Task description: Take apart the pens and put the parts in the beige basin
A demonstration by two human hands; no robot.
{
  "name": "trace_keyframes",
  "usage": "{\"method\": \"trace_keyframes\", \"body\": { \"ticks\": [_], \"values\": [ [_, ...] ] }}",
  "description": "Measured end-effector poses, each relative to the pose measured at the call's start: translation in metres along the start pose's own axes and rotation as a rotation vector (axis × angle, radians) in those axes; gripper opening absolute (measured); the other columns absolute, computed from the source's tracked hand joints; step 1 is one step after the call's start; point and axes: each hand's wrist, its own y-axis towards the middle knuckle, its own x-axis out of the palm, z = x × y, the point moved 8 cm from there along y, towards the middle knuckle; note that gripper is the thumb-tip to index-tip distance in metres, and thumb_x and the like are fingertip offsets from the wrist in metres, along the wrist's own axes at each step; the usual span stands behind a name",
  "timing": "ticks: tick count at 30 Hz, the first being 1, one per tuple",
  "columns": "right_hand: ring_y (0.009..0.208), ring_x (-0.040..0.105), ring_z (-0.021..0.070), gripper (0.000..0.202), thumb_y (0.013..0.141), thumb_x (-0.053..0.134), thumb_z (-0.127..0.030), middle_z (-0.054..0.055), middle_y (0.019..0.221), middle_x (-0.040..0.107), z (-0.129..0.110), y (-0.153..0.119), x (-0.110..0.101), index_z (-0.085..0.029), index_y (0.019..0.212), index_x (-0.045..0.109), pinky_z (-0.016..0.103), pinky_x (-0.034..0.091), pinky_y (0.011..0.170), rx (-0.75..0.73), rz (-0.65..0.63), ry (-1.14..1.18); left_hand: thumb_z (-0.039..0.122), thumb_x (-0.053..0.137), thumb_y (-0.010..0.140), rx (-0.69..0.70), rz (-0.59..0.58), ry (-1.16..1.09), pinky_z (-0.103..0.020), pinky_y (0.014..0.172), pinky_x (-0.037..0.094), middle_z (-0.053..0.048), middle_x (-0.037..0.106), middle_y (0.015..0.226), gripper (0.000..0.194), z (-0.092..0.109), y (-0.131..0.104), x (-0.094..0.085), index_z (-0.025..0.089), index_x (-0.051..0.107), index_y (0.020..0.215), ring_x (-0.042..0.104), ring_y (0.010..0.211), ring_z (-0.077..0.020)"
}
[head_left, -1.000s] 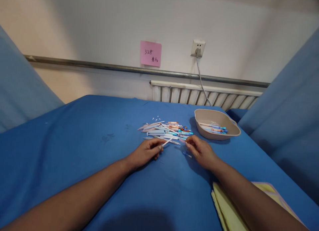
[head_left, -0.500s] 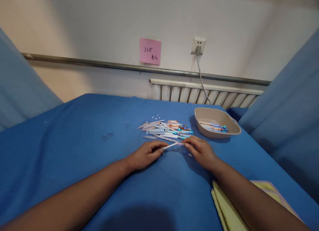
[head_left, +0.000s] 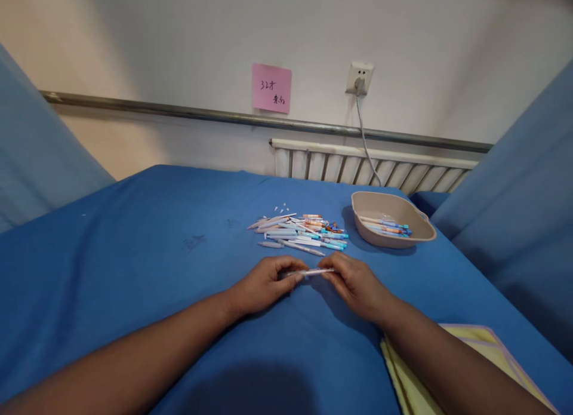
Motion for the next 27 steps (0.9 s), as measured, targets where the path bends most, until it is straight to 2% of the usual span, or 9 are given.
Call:
{"method": "trace_keyframes", "body": {
  "ticks": [4,10,12,15,19,22,25,27],
  "values": [
    [0.078,0.055,0.0167,0.007,0.089,0.047,-0.019,0.006,0.088,0.059,0.001,-0.001,-0.002,-0.02,0.094,0.052,0.028,0.044,0.068,-0.005,0.024,0.009,0.034,0.049,0.088,-0.033,-0.003,-0.046,-0.021,0.062,0.042,0.0,0.062,0.079,0.027,-0.003,0.0,0.001,0.016,0.064,0.102,0.052,0.064,-0.0108],
    [0.075,0.058,0.0163,0.011,0.091,0.046,-0.025,0.004,0.082,0.063,0.006,-0.002,0.002,-0.02,0.093,0.056,0.027,0.042,0.068,0.059,-0.01,-0.034,0.029,0.051,0.086,0.071,0.047,0.046,-0.025,0.079,0.043,-0.003,0.065,0.094,0.023,0.01,-0.001,-0.003,0.019,0.066,0.1,0.057,0.089,-0.0164],
    [0.074,0.059,0.0156,0.012,0.092,0.046,-0.026,0.002,0.081,0.064,0.007,-0.002,0.004,-0.021,0.095,0.056,0.026,0.042,0.067,0.084,-0.022,-0.015,0.03,0.051,0.086,0.055,0.058,0.049,-0.024,0.076,0.043,-0.002,0.065,0.093,0.024,0.008,-0.001,-0.005,0.018,0.066,0.1,0.057,0.086,-0.0158],
    [0.076,0.059,0.0159,0.015,0.089,0.051,-0.026,0.003,0.087,0.064,0.005,-0.003,0.001,-0.02,0.103,0.052,0.026,0.043,0.066,0.083,0.013,-0.008,0.033,0.05,0.087,-0.016,0.049,-0.005,-0.022,0.065,0.043,-0.001,0.065,0.082,0.026,0.0,0.0,-0.004,0.016,0.065,0.101,0.055,0.07,-0.0127],
    [0.079,0.058,0.0168,0.009,0.09,0.048,-0.023,0.007,0.09,0.061,0.0,-0.003,0.0,-0.019,0.095,0.053,0.027,0.044,0.069,0.008,0.017,-0.082,0.035,0.05,0.087,-0.079,0.019,-0.071,-0.021,0.058,0.042,-0.001,0.064,0.077,0.029,-0.006,0.0,-0.001,0.016,0.064,0.103,0.052,0.061,-0.0107],
    [0.077,0.058,0.0171,0.015,0.092,0.045,-0.029,0.006,0.084,0.062,0.003,-0.002,0.002,-0.019,0.092,0.057,0.027,0.043,0.068,0.022,-0.008,-0.143,0.033,0.052,0.086,-0.014,0.03,-0.024,-0.023,0.069,0.045,-0.003,0.066,0.087,0.026,0.001,-0.001,-0.002,0.018,0.066,0.102,0.057,0.074,-0.0138],
    [0.071,0.059,0.0156,0.019,0.093,0.044,-0.033,0.002,0.078,0.063,0.008,-0.002,0.005,-0.021,0.091,0.058,0.026,0.042,0.064,0.082,-0.028,-0.105,0.03,0.054,0.085,0.063,0.068,0.03,-0.026,0.081,0.044,-0.004,0.066,0.096,0.024,0.007,-0.001,-0.006,0.019,0.067,0.1,0.057,0.09,-0.017],
    [0.069,0.059,0.0153,0.018,0.092,0.047,-0.034,0.002,0.077,0.064,0.011,-0.002,0.004,-0.021,0.1,0.056,0.026,0.042,0.062,0.119,-0.004,-0.041,0.031,0.055,0.084,0.039,0.071,0.002,-0.026,0.078,0.045,-0.004,0.066,0.094,0.024,0.003,0.0,-0.006,0.018,0.067,0.1,0.058,0.085,-0.0164]
  ]
}}
